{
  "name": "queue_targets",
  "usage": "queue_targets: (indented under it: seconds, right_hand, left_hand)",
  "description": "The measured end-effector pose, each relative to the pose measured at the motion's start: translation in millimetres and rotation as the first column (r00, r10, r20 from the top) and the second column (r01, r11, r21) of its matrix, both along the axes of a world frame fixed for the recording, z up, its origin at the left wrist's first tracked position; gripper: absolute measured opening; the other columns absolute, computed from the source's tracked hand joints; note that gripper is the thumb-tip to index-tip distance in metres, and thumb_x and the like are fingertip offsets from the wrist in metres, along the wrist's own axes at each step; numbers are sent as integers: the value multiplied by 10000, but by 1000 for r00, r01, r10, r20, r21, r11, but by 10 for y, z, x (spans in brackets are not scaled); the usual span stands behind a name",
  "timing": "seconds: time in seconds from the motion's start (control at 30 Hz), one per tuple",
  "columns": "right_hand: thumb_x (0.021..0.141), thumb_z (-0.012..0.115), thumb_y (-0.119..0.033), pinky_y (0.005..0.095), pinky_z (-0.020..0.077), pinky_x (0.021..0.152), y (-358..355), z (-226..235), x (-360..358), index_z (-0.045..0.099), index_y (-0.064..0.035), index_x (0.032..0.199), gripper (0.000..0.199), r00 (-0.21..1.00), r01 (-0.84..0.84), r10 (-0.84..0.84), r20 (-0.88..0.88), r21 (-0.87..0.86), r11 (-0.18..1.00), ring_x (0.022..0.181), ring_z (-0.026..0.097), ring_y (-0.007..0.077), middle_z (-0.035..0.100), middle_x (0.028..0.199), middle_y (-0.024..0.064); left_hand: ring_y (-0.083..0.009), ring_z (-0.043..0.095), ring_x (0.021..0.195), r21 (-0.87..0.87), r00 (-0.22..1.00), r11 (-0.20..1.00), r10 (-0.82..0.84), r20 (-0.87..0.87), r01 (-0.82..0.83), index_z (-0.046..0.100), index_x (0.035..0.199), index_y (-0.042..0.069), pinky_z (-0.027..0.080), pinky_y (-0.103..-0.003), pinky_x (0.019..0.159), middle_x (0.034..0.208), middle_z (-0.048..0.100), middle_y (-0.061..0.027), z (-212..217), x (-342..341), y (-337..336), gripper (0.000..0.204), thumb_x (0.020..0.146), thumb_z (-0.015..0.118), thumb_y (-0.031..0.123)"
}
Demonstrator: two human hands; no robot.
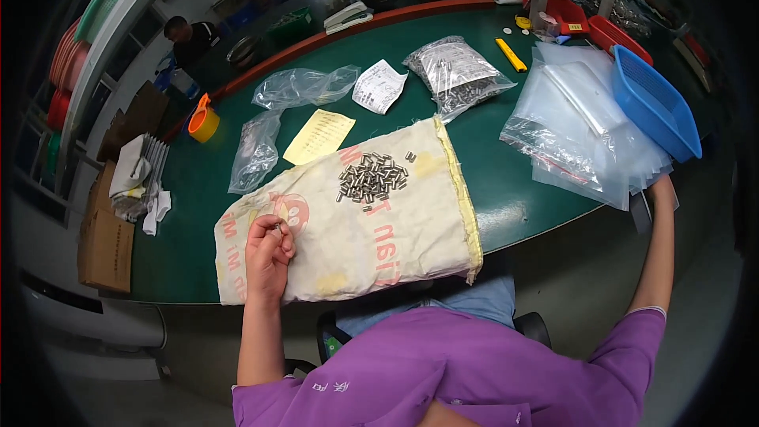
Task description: Sorting and inspecting small metal hardware pins on a workbench and recording data.
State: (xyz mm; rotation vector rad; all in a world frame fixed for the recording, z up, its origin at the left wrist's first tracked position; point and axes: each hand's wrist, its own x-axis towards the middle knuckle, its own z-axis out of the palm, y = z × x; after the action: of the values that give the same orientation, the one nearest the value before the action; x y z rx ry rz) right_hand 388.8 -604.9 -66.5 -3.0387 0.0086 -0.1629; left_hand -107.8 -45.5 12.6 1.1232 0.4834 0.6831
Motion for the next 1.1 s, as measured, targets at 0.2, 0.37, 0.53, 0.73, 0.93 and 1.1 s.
queue_targets:
  seconds: [0.2, 0.37, 0.53, 0.73, 0.93, 1.1]
  right_hand:
    - [756, 558, -242, 411, 441, 805, 72, 91, -154, 525, -73, 1115, 398, 999, 10, -10, 35, -13, 1000, 991, 526, 370, 547, 1070, 212]
    - [702, 601, -143, 417, 447, 769, -156, 196, -240, 567, -38, 1012, 329, 998, -58, 60, -9, 154, 986, 920, 552, 368, 587, 971, 203]
    - [745, 480, -124, 426, 436, 734, -519, 393, -344, 557, 17, 900, 222, 996, 31, -24, 81, -83, 996, 849, 558, 386, 581, 857, 244]
    - [829, 432, -192, 335, 422, 691, -1386, 740, -916, 549, 3, 987, 277, 994, 86, -101, 45, 254, 963, 804, 546, 254, 587, 854, 163]
    - [916, 420, -268, 169, 374, 648, -519, 1231, -1611, 486, -33, 1151, 339, 969, -155, -101, 226, 872, 464, 746, 482, 28, 559, 870, 11]
    - [911, 392, -187, 127, 295, 564, 1427, 1441, -1734, 354, -7, 1258, 393, 838, -363, 408, 361, 929, -77, 644, 381, 14, 447, 793, -20]
  left_hand:
    - [-96, 458, 624, 13, 999, 999, 31, -20, -31, 478, 974, 32, 386, -201, 547, 831, 514, -56, -57, 24, -19, 166, 811, 469, 6]
    - [-89, 459, 618, 10, 997, 999, 41, -63, -40, 486, 980, 24, 390, -195, 544, 823, 521, -46, -50, 46, 1, 171, 811, 469, 4]
    - [-84, 467, 620, -12, 989, 1000, 11, -145, -13, 499, 974, 27, 393, -194, 548, 824, 529, -38, 51, 103, 4, 160, 815, 482, 19]
    - [-78, 479, 631, -38, 987, 999, -42, -157, 36, 509, 959, 34, 398, -185, 550, 831, 537, -33, 154, 114, 23, 146, 813, 503, 28]
    - [-74, 499, 662, -64, 966, 975, -219, -136, 212, 509, 971, 30, 420, -181, 575, 833, 546, -32, 252, 340, 118, 162, 811, 529, 41]
    - [-66, 526, 704, -43, 925, 941, -339, -169, 337, 509, 994, 19, 446, -183, 615, 844, 561, -30, 320, 684, 209, 200, 806, 563, 63]
